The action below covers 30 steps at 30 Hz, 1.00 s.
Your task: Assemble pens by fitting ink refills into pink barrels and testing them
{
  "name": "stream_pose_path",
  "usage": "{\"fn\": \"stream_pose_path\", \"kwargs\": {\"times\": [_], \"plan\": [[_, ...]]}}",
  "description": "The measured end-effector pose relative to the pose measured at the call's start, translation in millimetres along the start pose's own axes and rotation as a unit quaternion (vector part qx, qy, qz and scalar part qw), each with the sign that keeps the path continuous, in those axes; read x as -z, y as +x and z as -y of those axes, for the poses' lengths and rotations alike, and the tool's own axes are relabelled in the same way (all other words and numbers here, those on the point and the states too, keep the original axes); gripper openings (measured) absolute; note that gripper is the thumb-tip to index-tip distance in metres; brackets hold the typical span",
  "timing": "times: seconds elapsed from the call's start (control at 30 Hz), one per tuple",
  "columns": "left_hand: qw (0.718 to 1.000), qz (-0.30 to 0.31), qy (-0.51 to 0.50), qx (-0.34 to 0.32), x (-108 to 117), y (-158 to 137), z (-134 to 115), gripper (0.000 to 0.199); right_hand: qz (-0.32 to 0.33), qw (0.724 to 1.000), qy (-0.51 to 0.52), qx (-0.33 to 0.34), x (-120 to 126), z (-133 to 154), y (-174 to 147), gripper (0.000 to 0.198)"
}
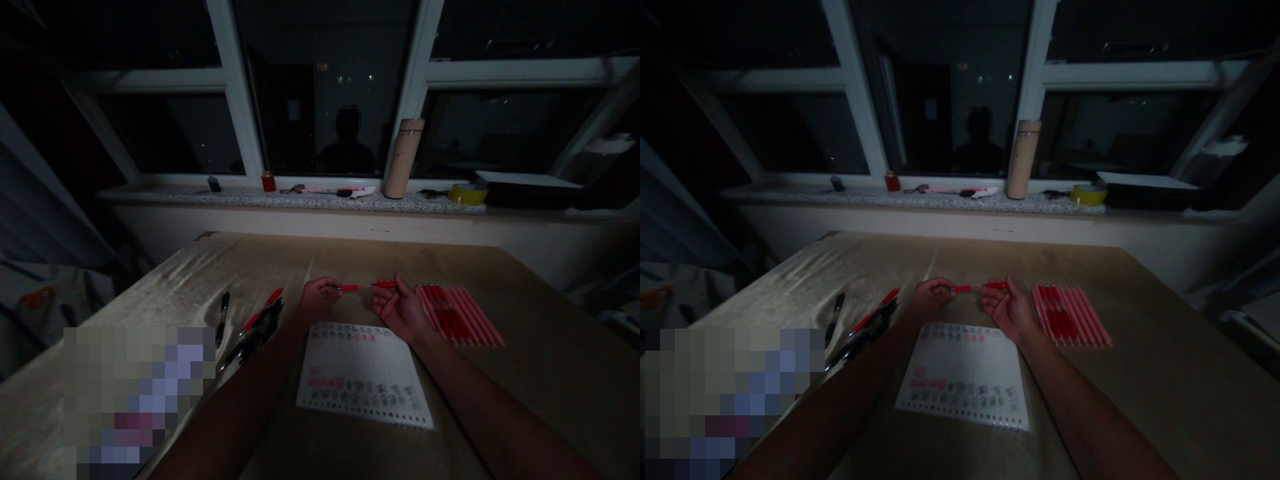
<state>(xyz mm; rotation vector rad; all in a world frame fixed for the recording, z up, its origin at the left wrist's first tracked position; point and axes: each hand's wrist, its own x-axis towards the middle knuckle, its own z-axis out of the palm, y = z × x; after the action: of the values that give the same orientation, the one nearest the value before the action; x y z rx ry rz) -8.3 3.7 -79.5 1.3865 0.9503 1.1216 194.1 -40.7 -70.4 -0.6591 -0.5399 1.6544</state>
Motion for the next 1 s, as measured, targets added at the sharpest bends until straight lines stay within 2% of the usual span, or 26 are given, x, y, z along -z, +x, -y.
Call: {"fn": "stream_pose_path", "kwargs": {"times": [0.2,0.33,0.53,0.77,1.0], "plan": [[1.0,0.004,0.007,-0.011,1.3,0.1,1.6,0.037,0.038,0.999,0.032,0.008,5.4,-0.7,1.4,0.04],[1.0,0.01,0.014,-0.013,1.8,0.6,3.9,0.036,0.027,0.999,0.042,0.007,5.7,-1.0,1.9,0.04],[1.0,0.003,0.013,-0.012,1.2,0.5,5.3,0.036,-0.009,0.999,0.023,0.021,3.7,-1.5,2.7,0.031],[1.0,0.006,0.019,-0.006,1.1,-1.0,1.1,0.036,0.009,0.999,0.036,0.01,5.8,-0.1,2.7,0.043],[1.0,0.003,0.013,-0.003,-0.4,-1.5,-0.8,0.039,0.001,1.0,0.018,0.011,5.5,3.2,4.2,0.04]]}}
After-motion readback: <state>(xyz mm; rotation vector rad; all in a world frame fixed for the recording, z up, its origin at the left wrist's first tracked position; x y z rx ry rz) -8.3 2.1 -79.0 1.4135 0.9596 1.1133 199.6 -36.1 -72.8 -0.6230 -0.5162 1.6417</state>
